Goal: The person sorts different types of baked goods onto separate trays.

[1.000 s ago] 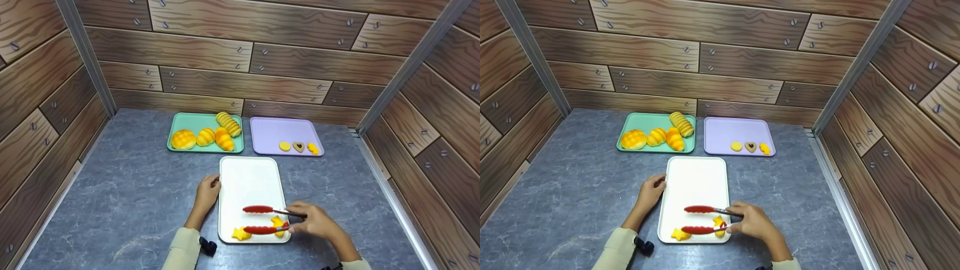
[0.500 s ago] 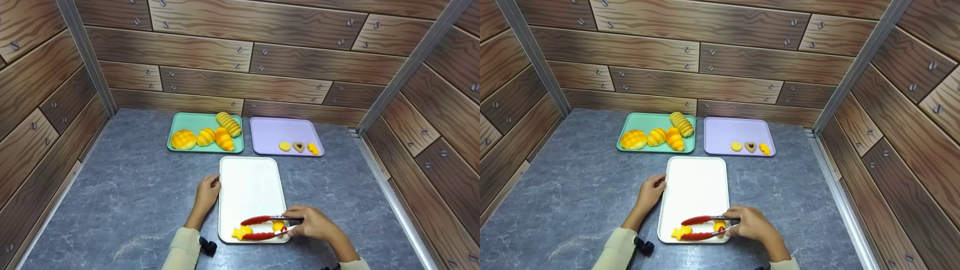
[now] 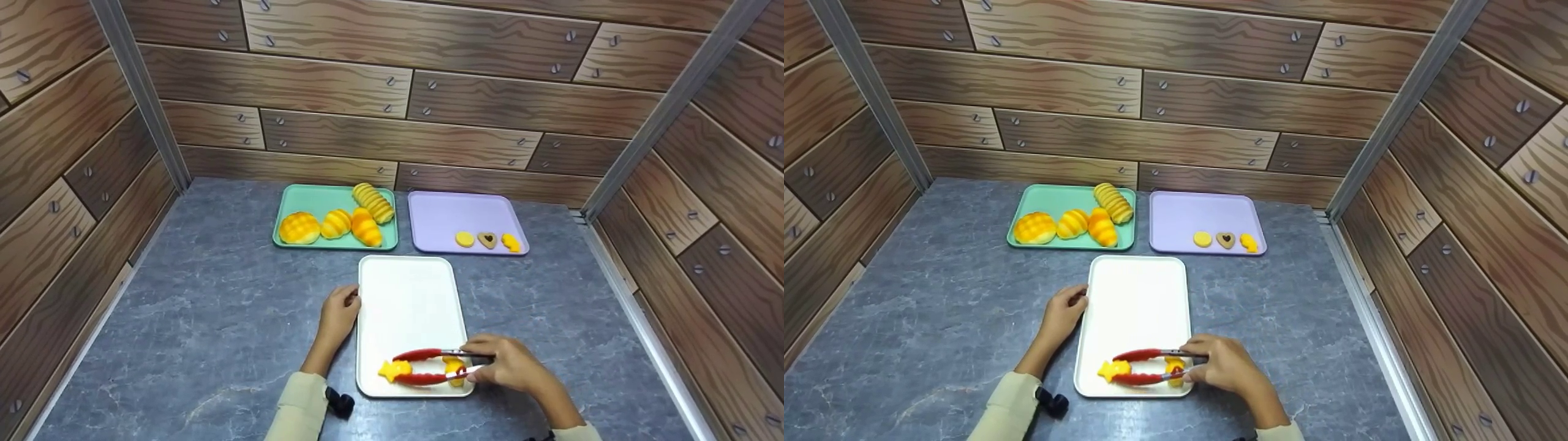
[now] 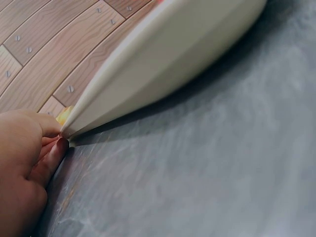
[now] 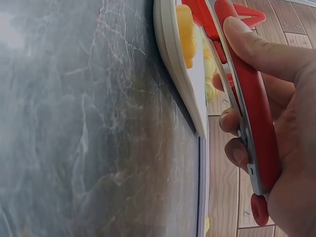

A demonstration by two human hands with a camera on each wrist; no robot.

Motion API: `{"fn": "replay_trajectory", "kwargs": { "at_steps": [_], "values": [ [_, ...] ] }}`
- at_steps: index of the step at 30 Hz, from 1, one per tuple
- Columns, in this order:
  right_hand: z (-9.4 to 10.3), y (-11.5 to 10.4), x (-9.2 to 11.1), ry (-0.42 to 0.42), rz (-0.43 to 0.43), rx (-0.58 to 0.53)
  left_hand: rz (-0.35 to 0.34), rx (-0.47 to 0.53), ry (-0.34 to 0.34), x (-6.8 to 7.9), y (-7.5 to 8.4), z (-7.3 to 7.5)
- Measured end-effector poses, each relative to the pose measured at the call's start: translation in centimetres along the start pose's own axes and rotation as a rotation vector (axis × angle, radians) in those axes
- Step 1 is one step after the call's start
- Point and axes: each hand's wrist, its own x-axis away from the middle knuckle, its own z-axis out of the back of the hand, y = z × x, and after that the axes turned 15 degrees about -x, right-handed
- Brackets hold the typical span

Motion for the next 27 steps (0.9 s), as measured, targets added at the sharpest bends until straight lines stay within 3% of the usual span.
{"fn": "replay_trajectory", "kwargs": {
  "at_steps": [11,18,27],
  "values": [
    [0.2,0.3,-0.2,0.065,0.033,-0.016,-0.002,-0.023,-0.012,0.0,-0.1,-0.1],
    [0.6,0.1,-0.5,0.093,0.001,-0.059,-0.016,-0.033,0.004,0.0,-0.1,0.0],
    [2.1,0.2,-1.1,0.254,-0.073,-0.046,-0.014,-0.024,-0.006,0.0,0.1,0.0]
  ]
}}
